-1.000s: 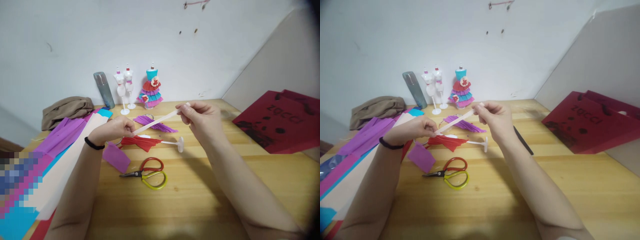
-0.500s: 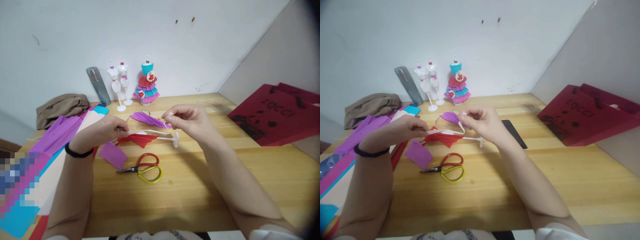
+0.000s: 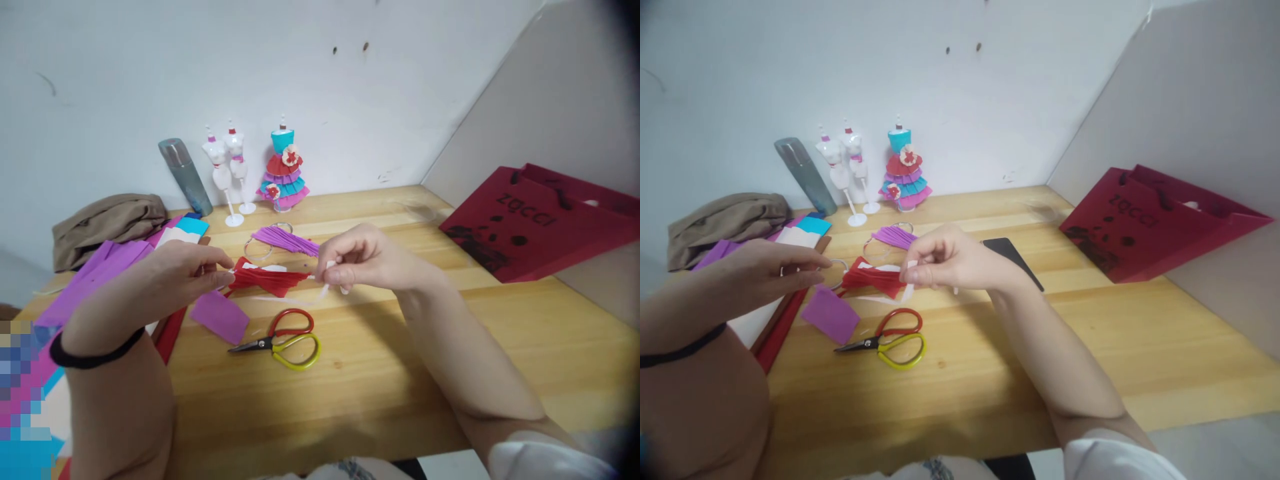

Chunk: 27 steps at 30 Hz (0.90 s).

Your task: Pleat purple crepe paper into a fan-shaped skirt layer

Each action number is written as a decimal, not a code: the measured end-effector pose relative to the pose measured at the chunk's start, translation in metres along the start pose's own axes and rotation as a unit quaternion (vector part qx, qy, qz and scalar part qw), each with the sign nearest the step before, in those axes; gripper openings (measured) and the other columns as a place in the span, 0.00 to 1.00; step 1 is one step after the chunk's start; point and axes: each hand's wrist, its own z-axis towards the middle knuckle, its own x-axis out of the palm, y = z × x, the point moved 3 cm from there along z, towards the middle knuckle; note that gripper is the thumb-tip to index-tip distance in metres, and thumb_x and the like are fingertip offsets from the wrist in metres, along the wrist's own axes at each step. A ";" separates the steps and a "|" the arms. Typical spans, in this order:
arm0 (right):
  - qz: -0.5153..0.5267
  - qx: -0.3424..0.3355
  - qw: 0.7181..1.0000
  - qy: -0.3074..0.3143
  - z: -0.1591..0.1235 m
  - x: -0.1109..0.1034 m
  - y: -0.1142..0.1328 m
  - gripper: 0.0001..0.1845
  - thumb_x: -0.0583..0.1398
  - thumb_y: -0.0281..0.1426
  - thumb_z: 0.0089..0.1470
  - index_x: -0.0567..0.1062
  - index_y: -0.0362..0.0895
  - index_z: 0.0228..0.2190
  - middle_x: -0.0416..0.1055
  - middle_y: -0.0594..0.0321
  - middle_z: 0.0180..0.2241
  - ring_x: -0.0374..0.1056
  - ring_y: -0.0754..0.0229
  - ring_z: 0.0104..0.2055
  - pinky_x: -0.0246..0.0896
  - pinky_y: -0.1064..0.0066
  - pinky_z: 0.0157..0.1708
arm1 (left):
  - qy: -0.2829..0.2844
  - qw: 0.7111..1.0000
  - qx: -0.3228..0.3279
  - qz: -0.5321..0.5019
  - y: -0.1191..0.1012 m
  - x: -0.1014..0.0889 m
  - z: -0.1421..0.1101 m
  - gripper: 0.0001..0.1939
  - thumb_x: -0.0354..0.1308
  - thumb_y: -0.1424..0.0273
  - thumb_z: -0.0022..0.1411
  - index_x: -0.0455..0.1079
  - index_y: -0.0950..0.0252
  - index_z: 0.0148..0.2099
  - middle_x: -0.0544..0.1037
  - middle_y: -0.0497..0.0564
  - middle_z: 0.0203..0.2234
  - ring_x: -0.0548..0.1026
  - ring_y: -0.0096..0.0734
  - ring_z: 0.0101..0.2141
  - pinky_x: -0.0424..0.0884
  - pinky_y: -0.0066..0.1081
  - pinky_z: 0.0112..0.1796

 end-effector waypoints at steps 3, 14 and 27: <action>0.005 0.017 0.999 0.043 0.000 0.003 -0.001 0.12 0.64 0.38 0.48 0.75 0.42 0.27 0.69 0.67 0.21 0.58 0.70 0.19 0.54 0.76 0.19 | 0.041 0.998 -0.002 0.038 0.000 0.003 0.002 0.14 0.50 0.61 0.62 0.75 0.60 0.32 0.77 0.47 0.25 0.70 0.27 0.24 0.63 0.25 0.26; -0.304 0.048 0.948 0.082 0.029 0.025 -0.039 0.10 0.56 0.22 0.52 0.74 0.40 0.23 0.67 0.67 0.21 0.60 0.67 0.25 0.51 0.74 0.27 | 0.095 0.982 -0.103 0.128 -0.014 0.009 0.020 0.16 0.49 0.61 0.61 0.71 0.62 0.28 0.75 0.49 0.22 0.69 0.30 0.25 0.56 0.28 0.26; -0.314 -0.052 0.944 0.084 0.043 0.047 -0.061 0.08 0.58 0.24 0.55 0.78 0.42 0.32 0.76 0.60 0.31 0.68 0.62 0.32 0.54 0.73 0.33 | 0.098 0.986 -0.099 0.089 -0.016 0.019 0.026 0.12 0.50 0.63 0.59 0.70 0.62 0.28 0.74 0.47 0.22 0.68 0.30 0.25 0.56 0.29 0.27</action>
